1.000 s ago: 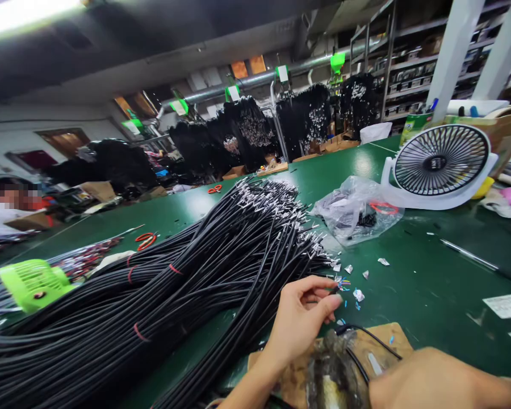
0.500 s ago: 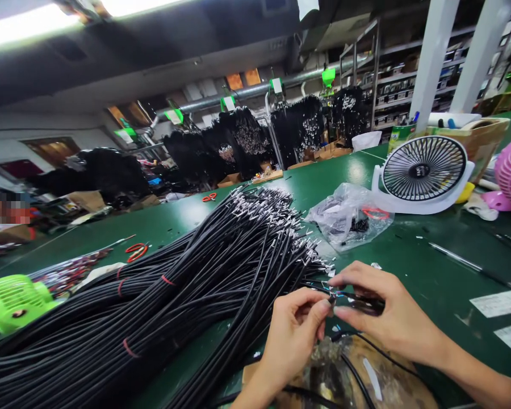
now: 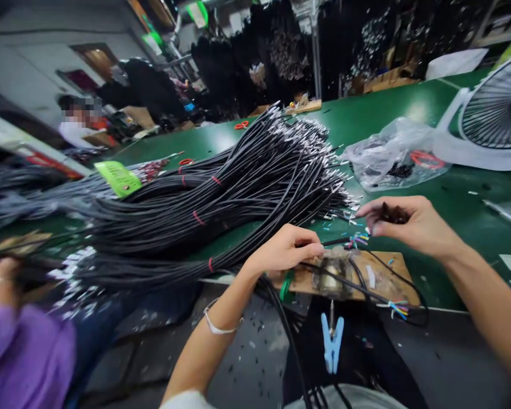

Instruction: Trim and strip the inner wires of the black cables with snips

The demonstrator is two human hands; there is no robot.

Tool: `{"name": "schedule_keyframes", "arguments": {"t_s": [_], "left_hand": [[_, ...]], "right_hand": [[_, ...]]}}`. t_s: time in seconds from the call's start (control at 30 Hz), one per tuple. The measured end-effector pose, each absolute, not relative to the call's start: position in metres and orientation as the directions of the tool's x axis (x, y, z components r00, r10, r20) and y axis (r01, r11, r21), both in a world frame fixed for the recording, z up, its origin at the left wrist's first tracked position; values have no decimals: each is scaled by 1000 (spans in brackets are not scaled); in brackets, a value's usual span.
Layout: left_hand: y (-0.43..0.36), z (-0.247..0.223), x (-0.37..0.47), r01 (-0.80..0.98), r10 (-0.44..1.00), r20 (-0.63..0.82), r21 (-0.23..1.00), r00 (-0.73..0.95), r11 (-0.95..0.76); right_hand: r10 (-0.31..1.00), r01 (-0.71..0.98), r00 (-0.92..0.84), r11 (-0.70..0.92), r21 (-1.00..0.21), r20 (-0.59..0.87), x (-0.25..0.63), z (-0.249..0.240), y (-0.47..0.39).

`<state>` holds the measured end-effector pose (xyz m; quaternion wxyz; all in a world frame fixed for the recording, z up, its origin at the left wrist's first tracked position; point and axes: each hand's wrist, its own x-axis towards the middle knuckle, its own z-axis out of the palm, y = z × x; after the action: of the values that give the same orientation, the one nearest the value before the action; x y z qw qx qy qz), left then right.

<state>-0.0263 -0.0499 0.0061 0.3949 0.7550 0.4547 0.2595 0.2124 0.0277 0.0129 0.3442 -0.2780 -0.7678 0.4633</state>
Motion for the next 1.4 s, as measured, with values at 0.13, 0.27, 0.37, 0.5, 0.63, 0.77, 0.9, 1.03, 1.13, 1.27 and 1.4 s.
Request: {"name": "schedule_keyframes", "arguments": {"t_s": [0.13,0.27,0.37,0.5,0.63,0.77,0.9,1.03,1.13,1.27,1.4], "left_hand": [[-94,-8,-25,555,930,124,772,346,-309],[-123,-27,-14,669,926,254,640,279,-377],[-129,-37,-4,770,883,392,468,259,-433],[-128,-46,2,823,845,507,400,167,-403],[-144,-52,-1,830,798,593,391,102,-397],[-173,-59,-5,783,800,547,375,246,-496],[-195,-69,-2,790,811,530,374,248,-486],[-216,-78,17,804,808,535,351,248,-480],[-233,-86,38,793,846,466,397,259,-462],[-251,-88,53,809,893,395,440,215,-390],[-263,-85,46,764,881,410,481,238,-430]], "right_hand": [[703,195,-684,432,-880,194,209,9,32],[733,323,-651,504,-801,198,200,-2,33],[734,370,-650,530,-763,195,198,-11,35],[734,433,-646,577,-693,208,197,-22,41],[680,459,-695,670,-584,234,194,-29,45],[629,441,-740,722,-534,238,191,-32,43],[564,415,-796,773,-481,221,189,-33,40],[558,390,-787,780,-490,262,188,-27,30],[579,366,-734,777,-512,355,186,-17,16],[415,155,-834,808,-568,364,179,0,-15],[216,83,-950,872,-483,227,165,7,-56]]}}
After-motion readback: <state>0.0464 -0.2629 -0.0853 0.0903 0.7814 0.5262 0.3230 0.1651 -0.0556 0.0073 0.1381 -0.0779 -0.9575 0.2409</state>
